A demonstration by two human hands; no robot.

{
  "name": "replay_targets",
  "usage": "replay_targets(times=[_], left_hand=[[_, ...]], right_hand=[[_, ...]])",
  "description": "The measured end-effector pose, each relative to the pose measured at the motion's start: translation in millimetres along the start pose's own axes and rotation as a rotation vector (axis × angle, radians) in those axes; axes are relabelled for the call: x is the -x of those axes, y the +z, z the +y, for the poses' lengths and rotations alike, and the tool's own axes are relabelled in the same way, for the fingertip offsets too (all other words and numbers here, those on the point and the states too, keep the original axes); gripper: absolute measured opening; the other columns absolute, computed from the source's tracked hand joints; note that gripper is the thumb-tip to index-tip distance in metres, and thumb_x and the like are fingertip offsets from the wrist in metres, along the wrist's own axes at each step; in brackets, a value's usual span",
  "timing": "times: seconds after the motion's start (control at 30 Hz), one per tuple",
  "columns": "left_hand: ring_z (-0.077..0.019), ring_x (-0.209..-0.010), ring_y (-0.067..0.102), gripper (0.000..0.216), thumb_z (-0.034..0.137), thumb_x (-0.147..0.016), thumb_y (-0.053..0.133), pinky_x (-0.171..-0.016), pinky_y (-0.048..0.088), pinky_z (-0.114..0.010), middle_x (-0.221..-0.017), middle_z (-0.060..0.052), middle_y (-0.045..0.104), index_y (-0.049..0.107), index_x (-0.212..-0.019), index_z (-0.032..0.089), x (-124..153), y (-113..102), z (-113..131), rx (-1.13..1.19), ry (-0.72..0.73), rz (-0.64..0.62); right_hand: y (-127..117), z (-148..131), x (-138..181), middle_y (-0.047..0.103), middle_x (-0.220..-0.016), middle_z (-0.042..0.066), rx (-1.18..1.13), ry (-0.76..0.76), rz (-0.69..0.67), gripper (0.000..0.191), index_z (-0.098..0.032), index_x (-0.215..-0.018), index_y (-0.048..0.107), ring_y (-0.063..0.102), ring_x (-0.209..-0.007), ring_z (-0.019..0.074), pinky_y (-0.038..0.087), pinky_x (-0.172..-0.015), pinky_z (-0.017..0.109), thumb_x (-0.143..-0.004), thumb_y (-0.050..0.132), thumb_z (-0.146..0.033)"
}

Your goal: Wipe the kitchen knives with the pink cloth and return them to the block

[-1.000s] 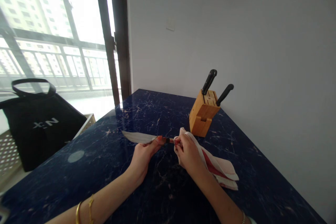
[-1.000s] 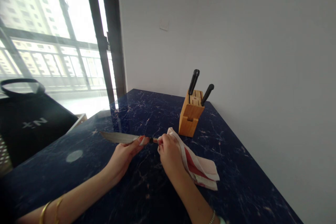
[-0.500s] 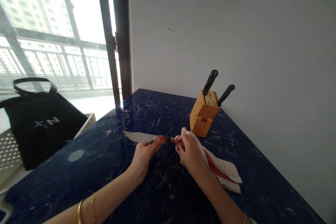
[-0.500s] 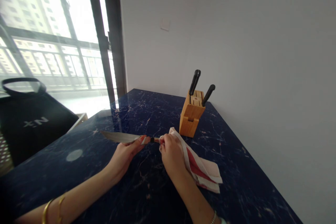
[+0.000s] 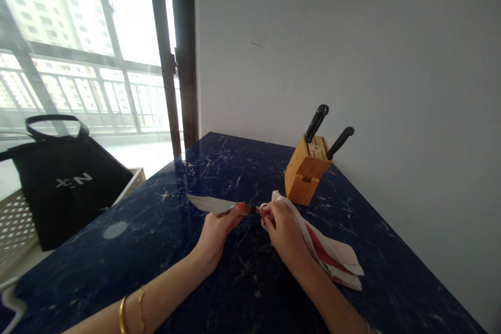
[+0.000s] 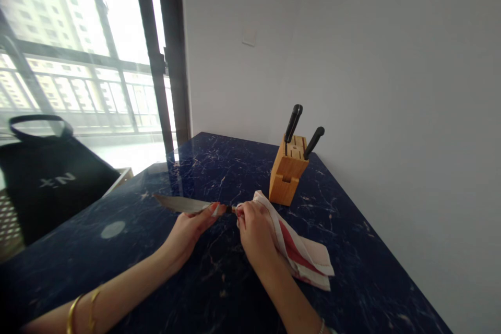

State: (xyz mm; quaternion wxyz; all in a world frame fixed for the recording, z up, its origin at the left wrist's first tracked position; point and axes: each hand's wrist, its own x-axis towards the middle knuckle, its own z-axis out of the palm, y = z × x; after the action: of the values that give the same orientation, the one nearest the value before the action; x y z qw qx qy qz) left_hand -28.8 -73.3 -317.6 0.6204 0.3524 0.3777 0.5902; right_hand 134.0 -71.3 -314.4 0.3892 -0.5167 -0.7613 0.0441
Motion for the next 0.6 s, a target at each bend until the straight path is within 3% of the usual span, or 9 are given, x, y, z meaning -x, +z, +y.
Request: replay_targets(times=[0.27,0.47,0.6], left_hand=[[-0.0251,-0.091,0.062,0.032,0.031,-0.063,0.073,-0.089,0.045,-0.036,-0.091,-0.014,0.069,0.068,-0.085,0.007,0.3,-0.2,0.9,0.032,0.007,-0.017],[-0.0254,-0.093,0.062,0.033,0.031,-0.063,0.073,-0.089,0.044,-0.036,-0.092,-0.013,0.069,0.068,-0.087,0.008,2.2,0.8,0.2,0.018,-0.008,-0.02],[-0.0254,-0.096,0.061,0.036,0.033,-0.063,0.072,-0.089,0.045,-0.033,-0.095,-0.013,0.069,0.068,-0.09,0.009,3.3,1.6,-0.2,-0.006,-0.015,-0.003]], right_hand=[[-2.2,-0.6,-0.2,0.058,-0.083,0.004,-0.007,0.068,0.04,0.016,-0.021,-0.081,0.052,0.052,-0.082,0.0196,0.041,-0.077,0.035,-0.073,0.047,-0.007],[2.3,-1.8,1.0,0.059,-0.085,0.003,-0.077,0.016,0.037,0.016,-0.021,-0.082,0.054,0.052,-0.084,0.0184,0.042,-0.078,0.033,-0.074,0.048,-0.009],[0.8,0.4,-0.8,0.057,-0.081,0.003,-0.048,0.086,0.055,0.015,-0.02,-0.08,0.054,0.052,-0.078,0.0174,0.042,-0.076,0.033,-0.074,0.047,-0.008]])
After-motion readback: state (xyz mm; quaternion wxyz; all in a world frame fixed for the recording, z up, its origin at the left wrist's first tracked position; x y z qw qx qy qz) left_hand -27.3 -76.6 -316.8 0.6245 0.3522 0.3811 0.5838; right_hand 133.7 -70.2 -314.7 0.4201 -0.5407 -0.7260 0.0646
